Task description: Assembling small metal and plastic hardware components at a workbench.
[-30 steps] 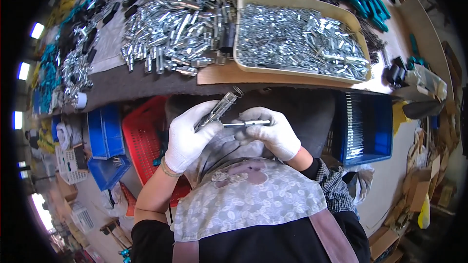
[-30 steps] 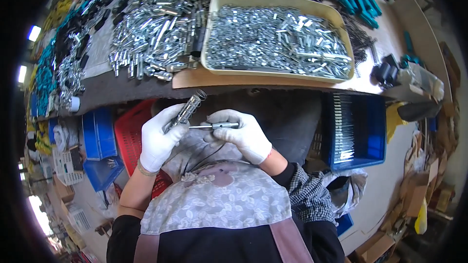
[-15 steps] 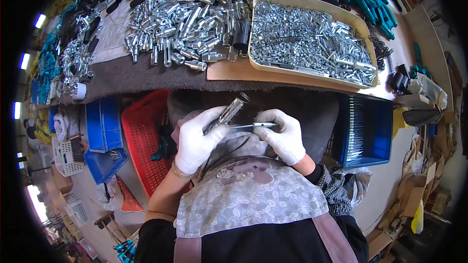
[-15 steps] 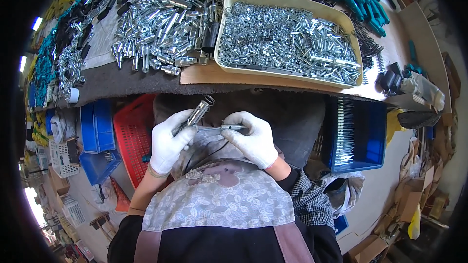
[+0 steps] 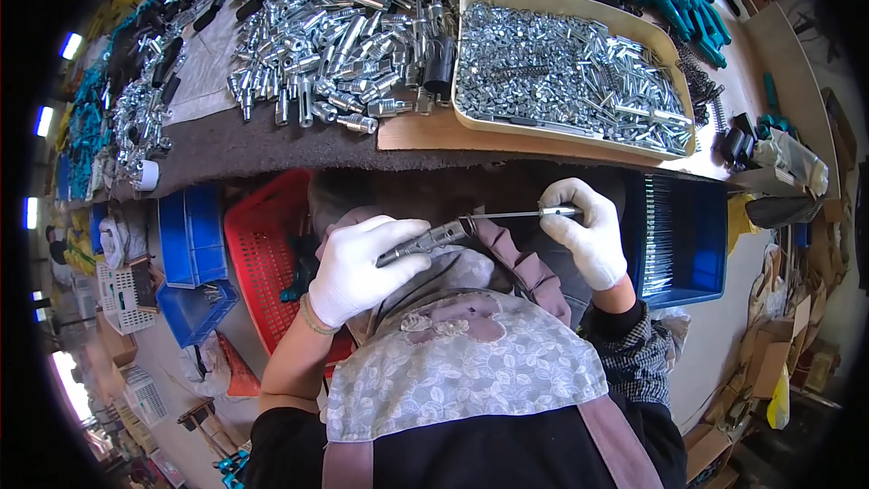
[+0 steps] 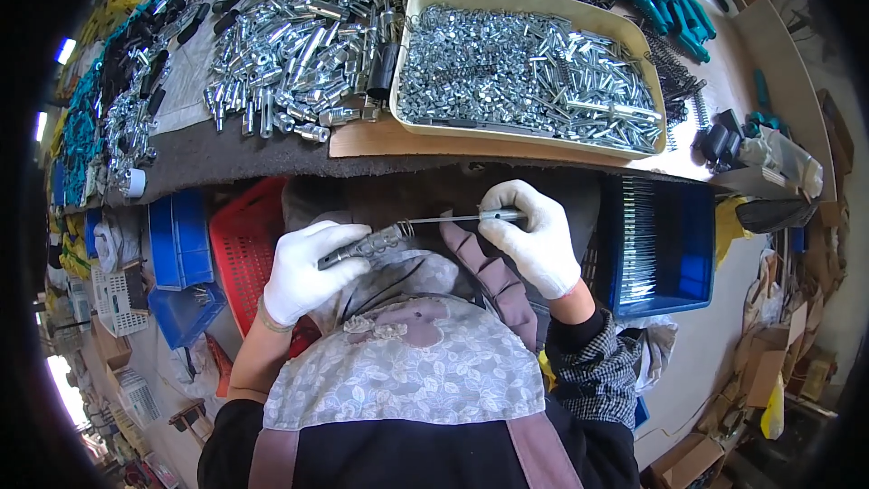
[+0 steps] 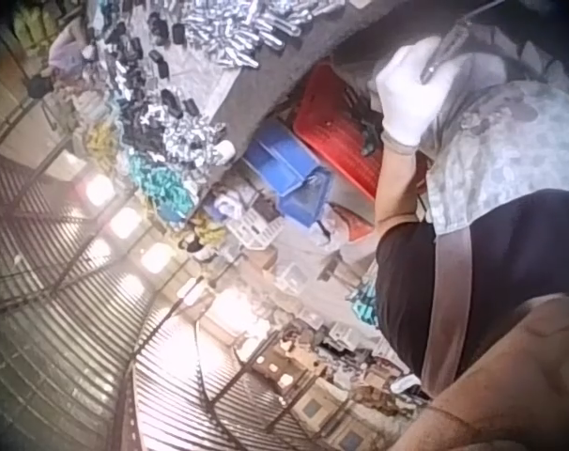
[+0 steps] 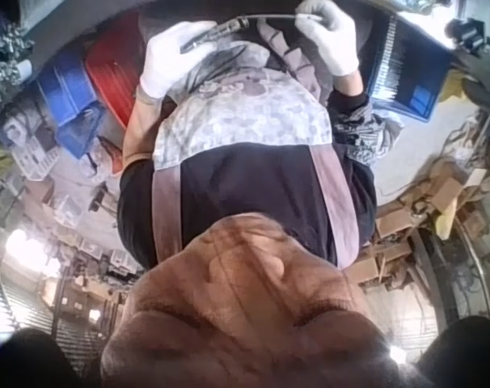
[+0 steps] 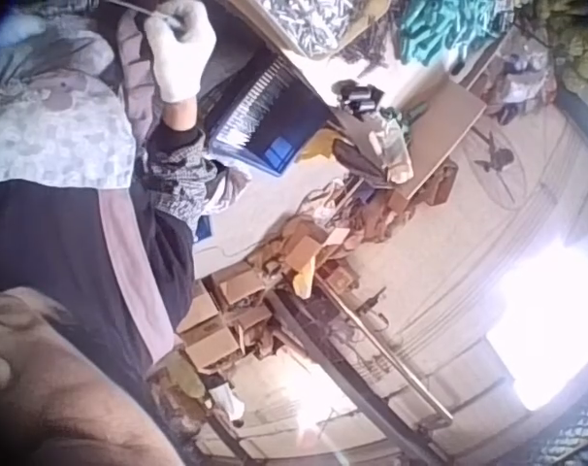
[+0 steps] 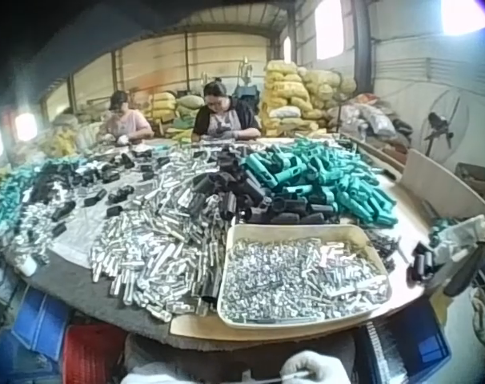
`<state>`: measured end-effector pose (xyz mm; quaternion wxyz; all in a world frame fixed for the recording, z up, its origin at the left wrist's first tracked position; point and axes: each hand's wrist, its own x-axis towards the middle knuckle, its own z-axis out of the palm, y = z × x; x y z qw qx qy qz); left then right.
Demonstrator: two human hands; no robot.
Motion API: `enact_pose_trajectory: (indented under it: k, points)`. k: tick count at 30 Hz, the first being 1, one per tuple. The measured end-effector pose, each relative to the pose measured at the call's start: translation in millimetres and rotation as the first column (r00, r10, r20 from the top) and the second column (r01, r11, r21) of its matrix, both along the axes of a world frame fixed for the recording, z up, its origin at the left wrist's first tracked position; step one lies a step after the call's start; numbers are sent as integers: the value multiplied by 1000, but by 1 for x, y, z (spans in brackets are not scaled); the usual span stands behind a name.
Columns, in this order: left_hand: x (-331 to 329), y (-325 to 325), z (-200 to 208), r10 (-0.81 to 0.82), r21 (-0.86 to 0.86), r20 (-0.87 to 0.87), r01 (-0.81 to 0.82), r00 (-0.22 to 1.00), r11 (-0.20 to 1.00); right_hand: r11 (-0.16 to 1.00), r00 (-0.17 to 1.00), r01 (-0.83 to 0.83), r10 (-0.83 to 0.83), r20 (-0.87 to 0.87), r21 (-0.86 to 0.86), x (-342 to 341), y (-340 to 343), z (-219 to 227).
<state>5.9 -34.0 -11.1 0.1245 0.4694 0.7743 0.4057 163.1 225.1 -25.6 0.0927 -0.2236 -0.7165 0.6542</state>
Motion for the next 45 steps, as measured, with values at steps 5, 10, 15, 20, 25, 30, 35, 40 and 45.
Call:
enact_pose_trajectory:
  k: [5, 10, 15, 20, 25, 30, 35, 40, 45]
  points:
    - [0, 4, 0, -37, 10, -56, 37, 998, 999, 1000, 1000, 16, -15, 8, -22, 4, 14, 10]
    - [2, 9, 4, -72, -4, -60, 72, 996, 997, 987, 990, -136, 132, 48, 85, -1, 9, 20]
    - [8, 19, 4, -144, 42, -64, 147, 988, 988, 950, 947, -312, 308, 92, 30, -15, -17, 19]
    - [7, 18, 3, -144, 29, 2, 144, 990, 989, 909, 917, -394, 399, -7, 137, -16, -22, 3]
    - [9, 19, -7, -179, 74, 45, 175, 983, 982, 830, 897, -411, 443, 3, 377, -15, -30, -1]
    - [12, 23, -6, -120, 66, 98, 114, 988, 991, 943, 943, -316, 325, -76, 103, -16, -27, -4]
    - [11, 24, 0, -86, 65, 58, 82, 995, 995, 955, 990, 1, -43, -134, -297, -11, -36, -8]
    - [17, 28, -1, -31, 6, 99, 31, 995, 1000, 982, 985, 11, -44, -170, -189, -14, -43, -17]
    - [19, 33, -8, -40, 87, 59, 35, 997, 996, 968, 980, 36, -82, -180, -248, -11, -46, -26]
